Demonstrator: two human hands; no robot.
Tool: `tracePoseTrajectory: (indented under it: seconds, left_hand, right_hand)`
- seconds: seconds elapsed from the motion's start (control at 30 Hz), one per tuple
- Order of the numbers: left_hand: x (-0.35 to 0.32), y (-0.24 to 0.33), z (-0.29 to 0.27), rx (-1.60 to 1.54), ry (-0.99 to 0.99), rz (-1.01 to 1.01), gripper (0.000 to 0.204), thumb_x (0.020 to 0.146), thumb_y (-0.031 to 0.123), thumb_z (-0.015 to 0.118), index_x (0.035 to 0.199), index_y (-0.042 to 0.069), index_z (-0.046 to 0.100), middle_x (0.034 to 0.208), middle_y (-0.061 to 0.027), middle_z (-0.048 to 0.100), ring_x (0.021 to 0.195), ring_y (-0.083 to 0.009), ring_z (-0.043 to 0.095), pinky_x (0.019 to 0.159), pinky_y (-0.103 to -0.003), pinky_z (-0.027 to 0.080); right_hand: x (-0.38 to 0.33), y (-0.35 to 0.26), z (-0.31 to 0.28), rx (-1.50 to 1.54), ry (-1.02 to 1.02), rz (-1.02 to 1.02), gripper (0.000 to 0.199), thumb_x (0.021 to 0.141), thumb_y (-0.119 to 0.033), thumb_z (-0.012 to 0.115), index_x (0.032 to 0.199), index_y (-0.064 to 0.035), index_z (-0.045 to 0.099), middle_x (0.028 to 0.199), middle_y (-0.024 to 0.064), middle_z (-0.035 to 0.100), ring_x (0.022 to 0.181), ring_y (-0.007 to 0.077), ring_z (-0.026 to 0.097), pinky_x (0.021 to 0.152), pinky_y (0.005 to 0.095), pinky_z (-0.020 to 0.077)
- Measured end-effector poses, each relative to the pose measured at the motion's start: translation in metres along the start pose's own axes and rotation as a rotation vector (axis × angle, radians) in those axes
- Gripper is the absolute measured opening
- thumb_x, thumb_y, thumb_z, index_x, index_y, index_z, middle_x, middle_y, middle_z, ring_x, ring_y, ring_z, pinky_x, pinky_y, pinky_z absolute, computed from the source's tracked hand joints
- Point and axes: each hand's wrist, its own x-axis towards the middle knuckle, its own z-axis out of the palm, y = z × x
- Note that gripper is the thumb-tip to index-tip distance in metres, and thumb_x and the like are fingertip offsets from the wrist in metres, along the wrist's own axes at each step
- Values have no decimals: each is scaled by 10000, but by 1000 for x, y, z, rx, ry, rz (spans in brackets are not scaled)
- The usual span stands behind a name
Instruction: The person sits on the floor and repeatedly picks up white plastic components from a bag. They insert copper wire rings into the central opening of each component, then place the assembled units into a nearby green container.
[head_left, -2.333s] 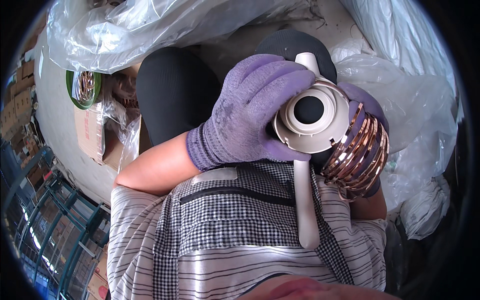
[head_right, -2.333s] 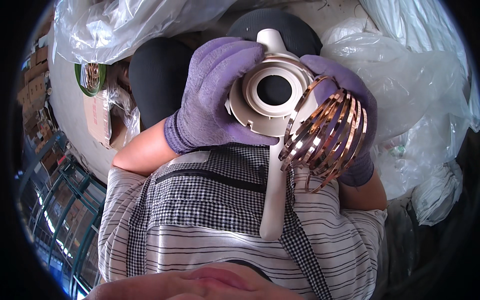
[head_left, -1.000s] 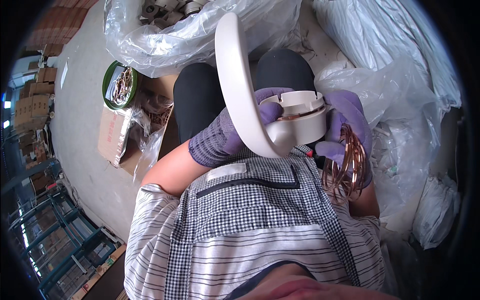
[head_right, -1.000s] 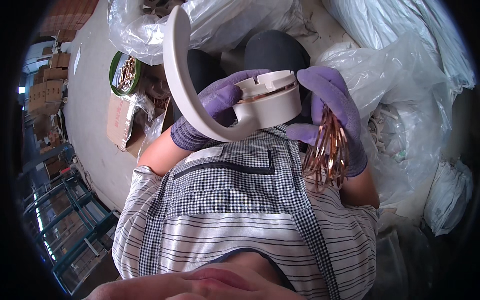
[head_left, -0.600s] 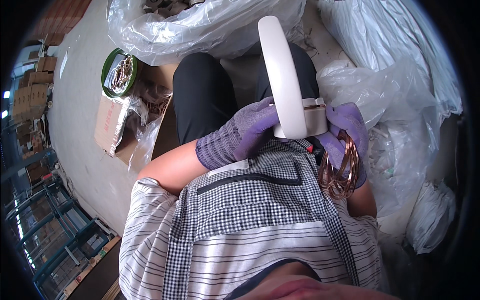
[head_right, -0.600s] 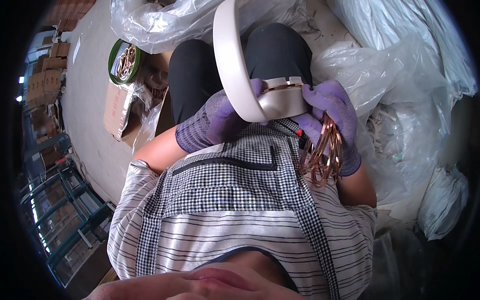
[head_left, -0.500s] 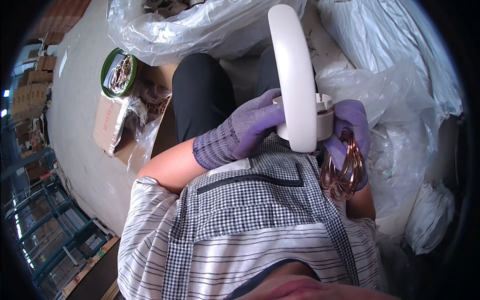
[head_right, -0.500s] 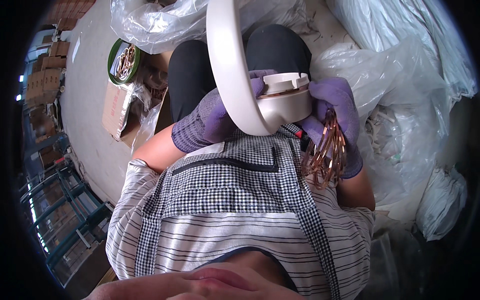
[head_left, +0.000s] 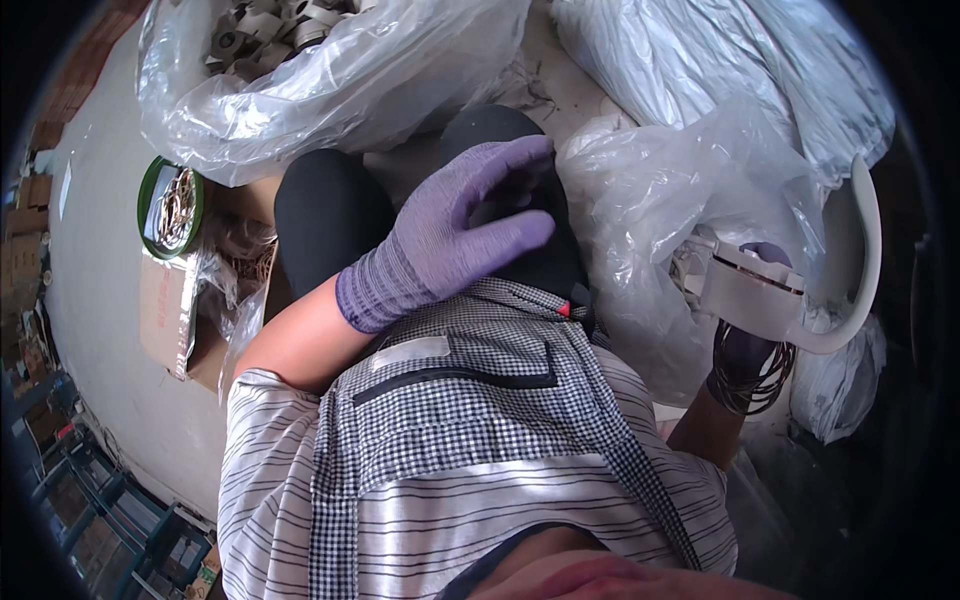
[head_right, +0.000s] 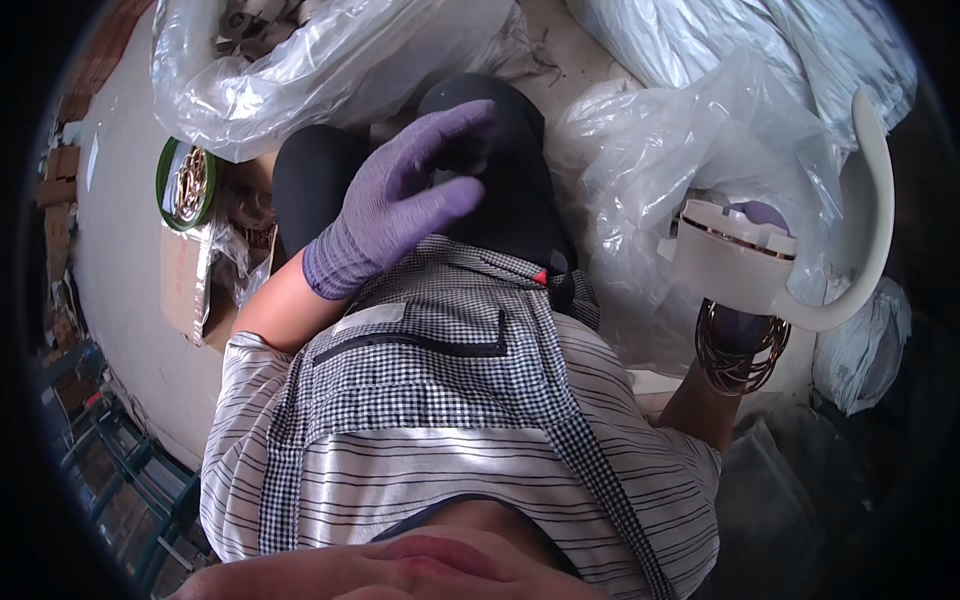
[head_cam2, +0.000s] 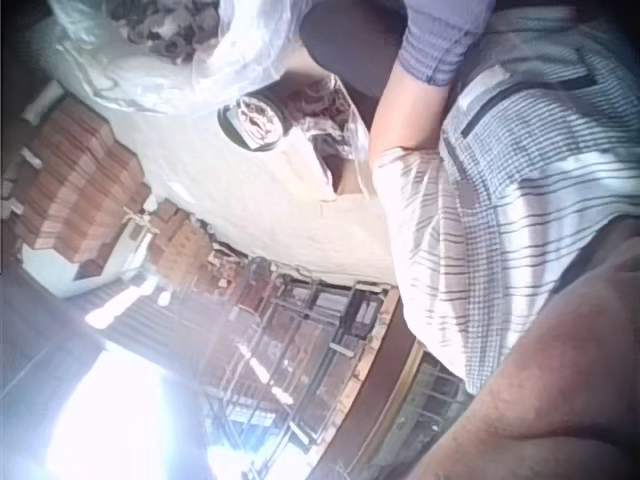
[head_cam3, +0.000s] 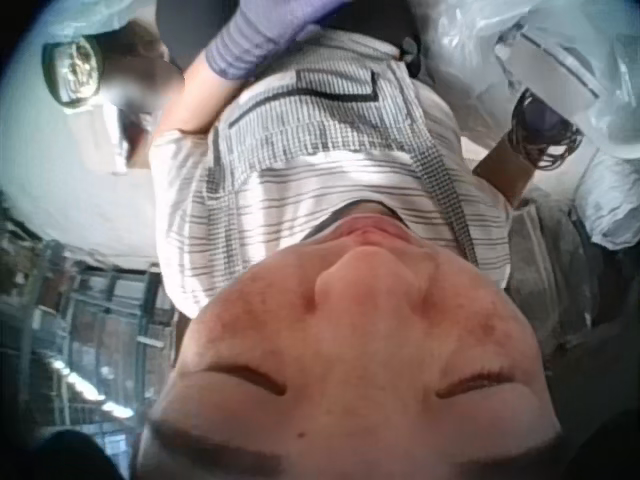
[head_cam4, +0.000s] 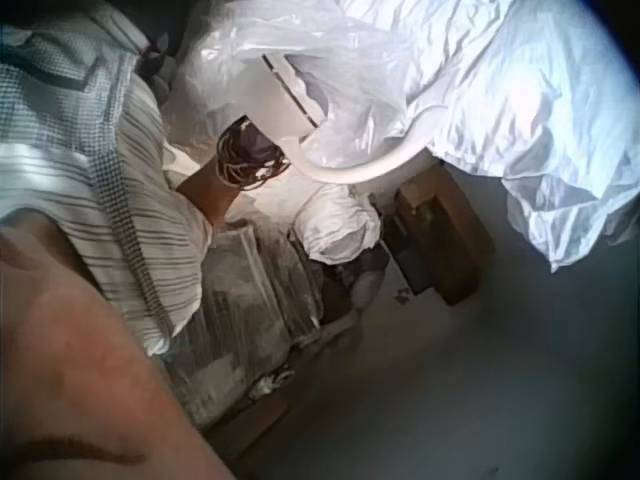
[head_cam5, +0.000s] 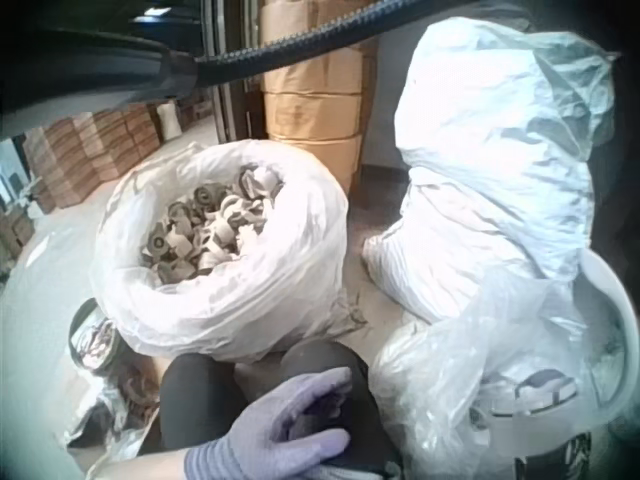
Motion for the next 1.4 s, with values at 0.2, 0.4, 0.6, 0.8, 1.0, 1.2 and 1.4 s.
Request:
tracePoseTrajectory:
  seconds: [0.2, 0.4, 0.6, 0.8, 1.0, 1.2, 1.4]
  left_hand:
    - [44, 40, 77, 287, -64, 619, 789, 758, 332, 867, 1414, 5, 574, 1325, -193, 590, 1196, -364, 598, 1005, -454, 502]
    - [45, 41, 73, 454, 61, 781, 495, 792, 194, 798, 1255, 47, 705, 1134, -146, 647, 1023, -319, 648, 884, -423, 533]
    - [33, 34, 61, 503, 59, 739, 459, 789, 155, 800, 1228, 45, 723, 1068, -139, 650, 977, -312, 653, 848, -408, 541]
    - [38, 34, 53, 374, -31, 676, 568, 793, 172, 853, 1299, 12, 651, 1140, -146, 637, 1047, -299, 645, 905, -386, 529]
    - [24, 10, 35, 185, -63, 321, 723, 802, 90, 848, 1437, -15, 518, 1256, -125, 598, 1167, -215, 605, 1067, -349, 472]
    - [-10, -33, -37, 662, 135, 213, 580, 838, 126, 809, 1363, 4, 597, 1255, -156, 621, 1166, -275, 630, 1033, -366, 492]
    - [7, -30, -121, 878, 461, 235, 448, 879, 191, 771, 1299, 76, 668, 1181, -180, 662, 1099, -342, 672, 958, -414, 544]
  right_hand:
    - [3, -5, 78, -307, -111, -108, 419, 1027, -274, 616, 1313, 16, 519, 1229, 142, 615, 1065, 216, 632, 957, 370, 530]
    - [17, 16, 121, -1158, -234, -463, 412, 1018, -369, 594, 1303, -72, 612, 1161, 78, 716, 908, 181, 700, 830, 327, 573]
    - [17, 22, 117, -1222, -195, -282, 464, 889, -193, 761, 1271, 9, 592, 1181, 131, 703, 998, 228, 708, 870, 370, 585]
    - [2, 58, 101, -1768, -38, -632, 411, 1041, -406, 569, 1358, -145, 584, 1283, 90, 606, 1060, 251, 622, 878, 479, 513]
    - [17, -33, 147, -2039, -278, -274, 403, 1029, -485, 546, 1035, -101, 670, 1033, 63, 633, 883, 228, 607, 734, 412, 506]
    - [-78, -50, -127, -1891, 214, -163, 329, 962, -162, 607, 1272, -60, 646, 1018, 104, 703, 882, 233, 679, 805, 353, 530]
    - [-109, -43, -176, -835, 553, 85, 598, 932, -33, 650, 1507, -30, 488, 1334, 115, 617, 1159, 189, 622, 1007, 308, 497]
